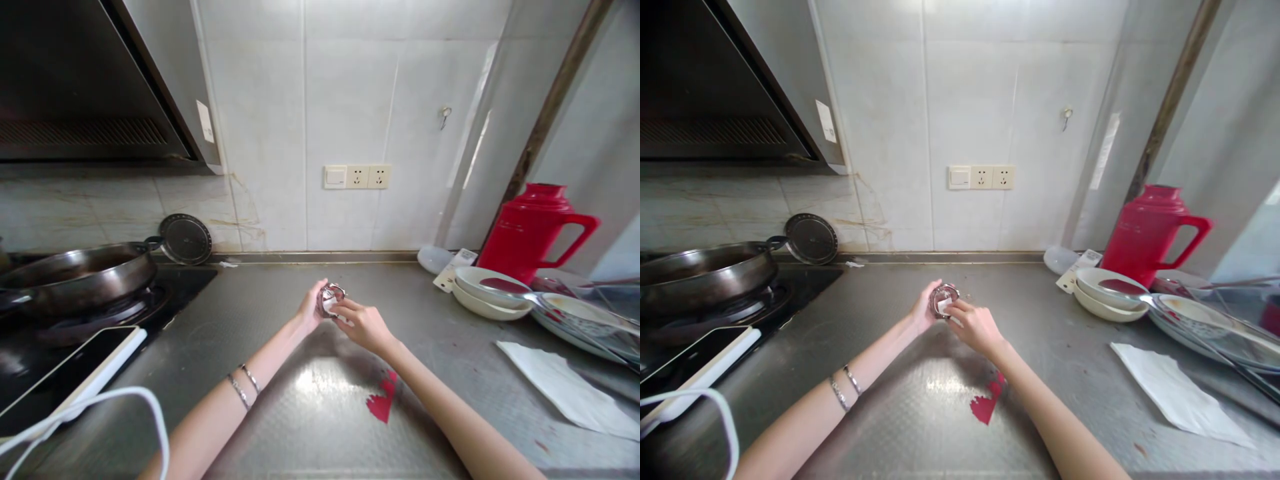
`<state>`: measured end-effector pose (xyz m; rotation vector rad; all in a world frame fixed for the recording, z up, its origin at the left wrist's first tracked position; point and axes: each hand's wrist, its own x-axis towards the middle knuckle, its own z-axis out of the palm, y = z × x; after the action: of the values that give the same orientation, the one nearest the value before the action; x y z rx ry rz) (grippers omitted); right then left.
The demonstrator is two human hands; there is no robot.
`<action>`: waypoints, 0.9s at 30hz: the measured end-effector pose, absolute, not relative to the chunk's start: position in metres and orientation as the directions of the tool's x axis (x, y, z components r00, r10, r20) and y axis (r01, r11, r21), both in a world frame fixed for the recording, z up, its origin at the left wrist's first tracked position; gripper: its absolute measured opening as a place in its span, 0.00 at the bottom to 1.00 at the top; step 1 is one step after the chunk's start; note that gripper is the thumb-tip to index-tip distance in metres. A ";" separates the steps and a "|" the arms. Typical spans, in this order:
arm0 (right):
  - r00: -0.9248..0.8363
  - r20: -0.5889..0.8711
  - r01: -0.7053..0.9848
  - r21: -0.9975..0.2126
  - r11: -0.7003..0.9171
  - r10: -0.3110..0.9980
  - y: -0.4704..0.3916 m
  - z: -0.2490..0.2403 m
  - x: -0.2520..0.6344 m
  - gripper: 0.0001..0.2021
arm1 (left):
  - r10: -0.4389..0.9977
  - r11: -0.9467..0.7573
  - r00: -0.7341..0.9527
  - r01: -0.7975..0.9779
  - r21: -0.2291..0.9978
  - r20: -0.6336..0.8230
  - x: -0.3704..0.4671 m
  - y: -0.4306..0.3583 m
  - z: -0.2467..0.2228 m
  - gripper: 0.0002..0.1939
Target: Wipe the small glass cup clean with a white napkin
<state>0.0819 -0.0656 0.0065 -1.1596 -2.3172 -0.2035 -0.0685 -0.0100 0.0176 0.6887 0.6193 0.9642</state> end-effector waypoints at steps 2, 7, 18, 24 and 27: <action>-0.435 0.560 0.739 -0.226 0.635 0.705 -0.067 0.001 0.073 0.10 | 0.908 0.360 0.398 -0.572 0.737 -0.134 -0.066 -0.013 0.019 0.17; -0.274 0.682 0.562 -0.459 0.689 0.678 -0.066 -0.010 0.056 0.07 | 0.933 0.305 0.345 -0.622 0.721 -0.098 -0.060 -0.021 0.022 0.18; -0.515 0.524 0.819 0.066 0.571 0.678 -0.063 0.002 0.081 0.08 | 0.890 0.312 0.454 -0.534 0.786 -0.044 -0.083 0.000 0.027 0.21; -0.690 0.360 0.719 0.244 0.650 0.628 -0.062 0.007 0.081 0.13 | 0.807 0.444 0.543 -0.297 0.845 -0.234 -0.097 0.015 0.015 0.25; -0.708 0.334 0.704 0.269 0.657 0.622 -0.060 0.006 0.080 0.12 | 0.770 0.494 0.560 -0.220 0.841 -0.305 -0.095 0.013 0.009 0.22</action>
<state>0.0799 -0.0602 0.0060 -1.0797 -2.6619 -0.5653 -0.0951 0.0133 0.0092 0.8480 0.7512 0.6740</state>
